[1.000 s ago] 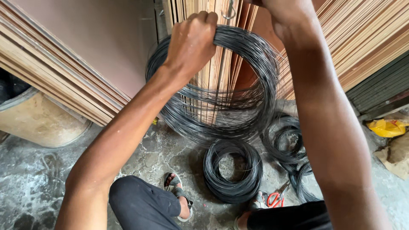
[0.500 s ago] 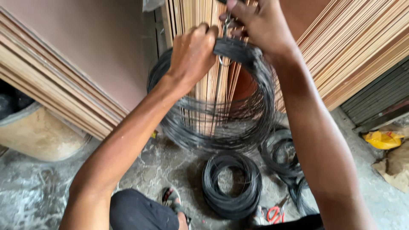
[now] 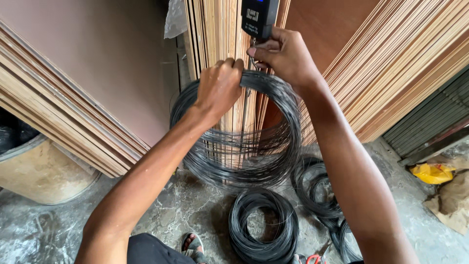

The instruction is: The person sits on a small stool and coils a length of gray wire into a circular bundle by hand. They then lift the coil to hang it on a digital hanging scale for weighing before placing it back down and continuing to coil more wire.

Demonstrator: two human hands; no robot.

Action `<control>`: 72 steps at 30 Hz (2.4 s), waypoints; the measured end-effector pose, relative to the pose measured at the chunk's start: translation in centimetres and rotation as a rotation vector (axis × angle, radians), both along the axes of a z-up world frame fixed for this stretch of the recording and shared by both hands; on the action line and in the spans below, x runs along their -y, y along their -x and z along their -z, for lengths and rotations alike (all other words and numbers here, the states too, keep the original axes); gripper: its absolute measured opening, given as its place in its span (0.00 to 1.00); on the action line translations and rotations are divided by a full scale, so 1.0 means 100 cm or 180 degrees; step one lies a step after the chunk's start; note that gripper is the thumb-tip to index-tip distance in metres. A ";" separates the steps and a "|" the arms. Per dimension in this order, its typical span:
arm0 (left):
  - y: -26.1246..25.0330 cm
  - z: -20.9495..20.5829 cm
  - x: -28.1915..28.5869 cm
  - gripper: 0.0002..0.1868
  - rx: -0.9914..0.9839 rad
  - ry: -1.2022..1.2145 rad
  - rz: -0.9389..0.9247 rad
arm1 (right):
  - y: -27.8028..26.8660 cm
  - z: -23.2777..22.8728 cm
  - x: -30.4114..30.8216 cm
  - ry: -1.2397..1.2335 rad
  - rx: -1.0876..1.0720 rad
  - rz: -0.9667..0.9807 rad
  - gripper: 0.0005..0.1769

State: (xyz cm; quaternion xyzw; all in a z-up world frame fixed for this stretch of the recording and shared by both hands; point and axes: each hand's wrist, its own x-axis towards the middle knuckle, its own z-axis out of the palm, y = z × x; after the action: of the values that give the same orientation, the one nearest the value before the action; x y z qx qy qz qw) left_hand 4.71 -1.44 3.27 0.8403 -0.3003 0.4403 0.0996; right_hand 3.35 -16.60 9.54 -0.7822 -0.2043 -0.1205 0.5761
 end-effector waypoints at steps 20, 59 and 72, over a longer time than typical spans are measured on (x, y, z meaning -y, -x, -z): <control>-0.040 0.052 0.003 0.20 -0.0566 -0.0126 -0.0181 | 0.045 0.076 0.001 0.2314 0.2049 0.1262 0.27; -0.004 0.033 -0.006 0.33 -0.0202 -0.0079 -0.0348 | 0.037 0.093 0.006 0.2559 0.2067 0.1782 0.45; -0.026 0.036 -0.013 0.29 0.0144 -0.0400 -0.0193 | 0.026 0.064 0.003 0.2644 0.1158 0.1583 0.23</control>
State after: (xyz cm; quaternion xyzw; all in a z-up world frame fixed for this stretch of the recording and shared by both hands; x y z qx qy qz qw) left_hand 7.30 -0.11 -0.37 0.8434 -0.3040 0.4422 0.0264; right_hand 0.79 -16.93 3.17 -0.9363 -0.1397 -0.2967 0.1260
